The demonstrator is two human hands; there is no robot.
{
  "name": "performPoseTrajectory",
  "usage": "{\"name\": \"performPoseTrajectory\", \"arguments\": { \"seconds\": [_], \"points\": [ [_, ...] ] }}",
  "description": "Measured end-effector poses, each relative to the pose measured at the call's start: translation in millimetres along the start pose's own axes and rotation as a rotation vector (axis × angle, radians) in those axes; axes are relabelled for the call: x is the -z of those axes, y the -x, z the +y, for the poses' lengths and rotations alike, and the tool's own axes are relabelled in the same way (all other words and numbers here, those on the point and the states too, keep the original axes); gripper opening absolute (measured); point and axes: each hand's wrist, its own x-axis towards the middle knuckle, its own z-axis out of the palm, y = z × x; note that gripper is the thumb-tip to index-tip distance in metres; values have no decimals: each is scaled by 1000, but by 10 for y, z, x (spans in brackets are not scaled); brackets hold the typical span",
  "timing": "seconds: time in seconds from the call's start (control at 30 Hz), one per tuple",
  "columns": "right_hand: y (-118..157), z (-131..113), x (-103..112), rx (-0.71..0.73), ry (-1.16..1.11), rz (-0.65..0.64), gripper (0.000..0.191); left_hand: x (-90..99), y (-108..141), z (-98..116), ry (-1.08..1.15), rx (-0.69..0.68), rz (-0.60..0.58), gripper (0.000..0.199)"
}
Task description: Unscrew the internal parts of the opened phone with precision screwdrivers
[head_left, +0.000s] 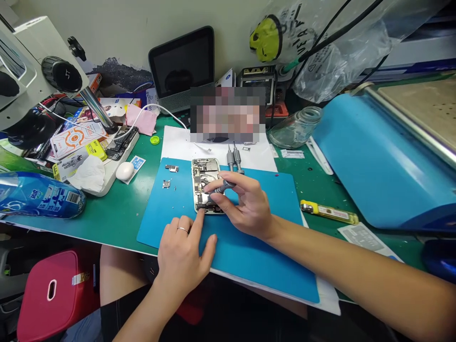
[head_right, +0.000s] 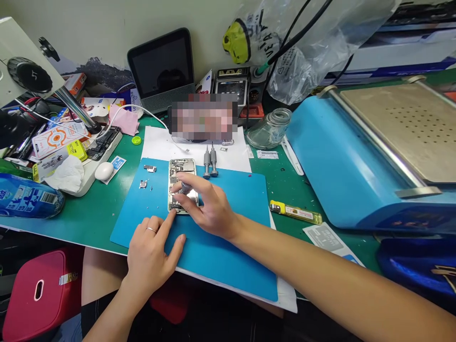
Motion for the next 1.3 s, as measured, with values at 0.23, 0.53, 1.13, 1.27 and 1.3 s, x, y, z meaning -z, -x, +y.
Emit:
{"name": "performPoseTrajectory", "arguments": {
  "seconds": [0.23,0.53,1.13,1.27,1.3],
  "points": [
    [8,13,-1,-1,-2,4,56,-2,4,-1,14,3,-1,48],
    [4,4,-2,0,-21,2,57,4,4,3,-6,5,-2,47],
    [13,14,-2,17,-29,-18,60,8,-1,5,-2,4,-8,47],
    [10,7,0,17,-37,-21,59,1,3,4,-3,7,-10,48],
    [9,5,1,13,-39,-21,59,0,4,4,-2,8,-10,48]
  ]
}}
